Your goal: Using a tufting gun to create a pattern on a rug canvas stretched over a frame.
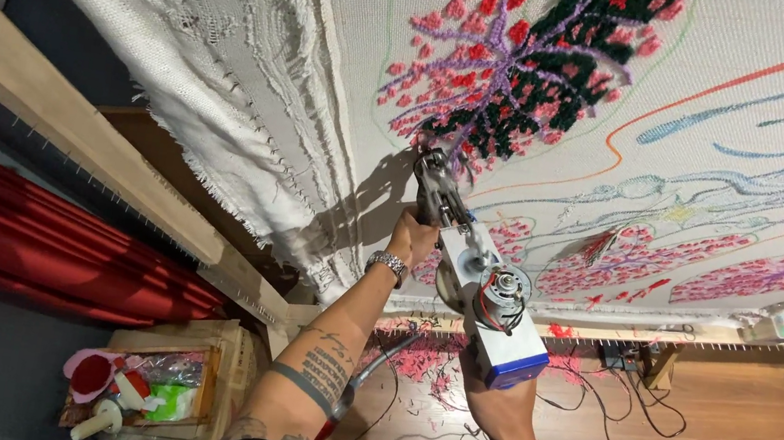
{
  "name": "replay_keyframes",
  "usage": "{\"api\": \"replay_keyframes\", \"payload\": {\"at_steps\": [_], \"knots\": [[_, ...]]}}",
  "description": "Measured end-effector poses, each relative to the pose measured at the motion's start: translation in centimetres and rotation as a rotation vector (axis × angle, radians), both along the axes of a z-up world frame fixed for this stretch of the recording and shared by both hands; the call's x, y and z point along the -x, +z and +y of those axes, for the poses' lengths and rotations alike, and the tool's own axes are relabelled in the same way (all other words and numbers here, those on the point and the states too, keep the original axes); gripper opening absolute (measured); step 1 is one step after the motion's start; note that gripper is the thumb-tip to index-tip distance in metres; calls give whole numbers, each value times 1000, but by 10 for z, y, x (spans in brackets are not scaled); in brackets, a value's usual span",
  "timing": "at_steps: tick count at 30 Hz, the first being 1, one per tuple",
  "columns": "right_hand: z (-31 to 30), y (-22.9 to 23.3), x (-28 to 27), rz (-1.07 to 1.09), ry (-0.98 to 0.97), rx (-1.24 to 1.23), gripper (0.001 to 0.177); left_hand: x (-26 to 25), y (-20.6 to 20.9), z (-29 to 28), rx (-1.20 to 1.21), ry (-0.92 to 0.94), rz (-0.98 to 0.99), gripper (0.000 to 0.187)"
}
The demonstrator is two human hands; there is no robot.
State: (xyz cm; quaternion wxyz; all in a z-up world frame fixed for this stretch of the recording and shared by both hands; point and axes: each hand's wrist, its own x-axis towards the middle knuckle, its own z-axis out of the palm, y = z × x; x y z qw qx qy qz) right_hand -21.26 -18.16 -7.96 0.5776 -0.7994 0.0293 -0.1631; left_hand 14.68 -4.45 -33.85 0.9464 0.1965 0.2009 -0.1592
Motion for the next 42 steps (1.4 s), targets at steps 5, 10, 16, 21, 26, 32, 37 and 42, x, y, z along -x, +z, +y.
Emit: {"api": "replay_keyframes", "payload": {"at_steps": [5, 10, 16, 21, 26, 32, 37, 42], "knots": [[4, 12, 3, -10, -14, 30, 28, -2, 1, 3, 133, -4, 25, 33], [7, 17, 4, -12, -29, 36, 28, -12, -7, 4, 380, -18, -133, 24], [8, 29, 3, -75, -23, 10, 32, 31, 42, 60, 356, -97, 258, 33], [2, 25, 8, -71, -15, -47, 30, 68, 116, 9, -343, -190, -113, 21], [-15, 32, 20, -54, -29, -69, 27, 101, 139, 26, -1037, -264, -498, 24], [-37, 35, 37, 99, -71, -85, 18, 162, 222, 14, -1036, -453, -718, 26], [-28, 47, 22, -3, -55, 77, 23, 128, 195, 0, -1027, -398, -621, 14], [-8, 73, 6, -148, 60, 168, 29, 72, 141, -9, -1044, -336, -565, 4]]}}
